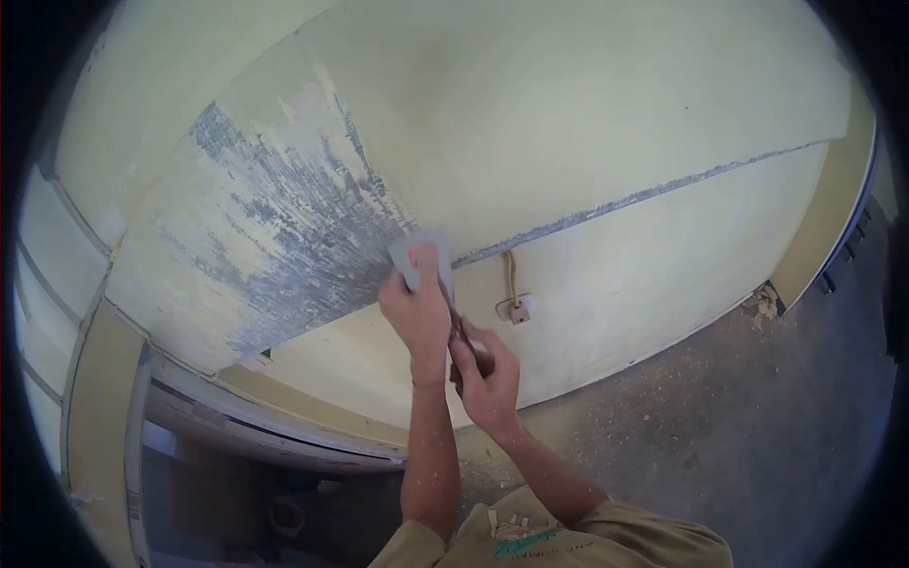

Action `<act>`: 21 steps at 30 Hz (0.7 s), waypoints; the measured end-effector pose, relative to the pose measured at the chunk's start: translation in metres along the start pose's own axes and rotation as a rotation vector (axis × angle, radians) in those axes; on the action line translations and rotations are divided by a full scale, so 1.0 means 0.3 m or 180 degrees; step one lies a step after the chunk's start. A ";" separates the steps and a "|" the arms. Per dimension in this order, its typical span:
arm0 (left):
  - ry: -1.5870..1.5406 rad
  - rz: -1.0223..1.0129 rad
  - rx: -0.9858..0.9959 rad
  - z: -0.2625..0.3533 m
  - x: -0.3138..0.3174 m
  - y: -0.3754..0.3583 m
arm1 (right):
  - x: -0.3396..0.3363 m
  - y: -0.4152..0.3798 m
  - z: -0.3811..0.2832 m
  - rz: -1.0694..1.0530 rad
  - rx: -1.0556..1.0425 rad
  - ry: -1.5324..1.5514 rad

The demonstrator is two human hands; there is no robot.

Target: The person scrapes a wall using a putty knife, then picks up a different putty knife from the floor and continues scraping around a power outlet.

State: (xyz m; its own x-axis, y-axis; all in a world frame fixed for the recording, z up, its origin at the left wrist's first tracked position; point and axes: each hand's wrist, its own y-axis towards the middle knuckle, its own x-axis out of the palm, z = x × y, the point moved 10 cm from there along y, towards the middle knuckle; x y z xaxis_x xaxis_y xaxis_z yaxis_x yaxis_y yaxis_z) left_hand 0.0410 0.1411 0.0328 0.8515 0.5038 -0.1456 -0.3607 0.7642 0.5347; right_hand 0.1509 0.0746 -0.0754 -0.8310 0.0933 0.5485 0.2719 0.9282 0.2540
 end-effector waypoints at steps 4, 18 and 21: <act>-0.0301 0.0005 -0.0561 -0.216 0.019 -0.104 | -0.084 -0.048 0.103 0.0090 0.0052 -0.0304; -0.0990 0.0058 -0.0609 -0.318 0.078 -0.143 | -0.129 -0.053 0.118 0.0049 -0.0174 -0.0517; -0.1008 0.0028 -0.0591 -0.305 0.073 -0.132 | -0.124 -0.058 0.150 0.0127 -0.0064 -0.0485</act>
State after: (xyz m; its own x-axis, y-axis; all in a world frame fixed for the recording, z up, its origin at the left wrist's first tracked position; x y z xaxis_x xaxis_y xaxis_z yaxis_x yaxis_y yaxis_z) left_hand 0.0392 0.1588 -0.0677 0.9132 0.3832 0.1387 -0.4067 0.8352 0.3702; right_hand 0.1551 0.0712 -0.1361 -0.8830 0.1849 0.4315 0.3145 0.9154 0.2513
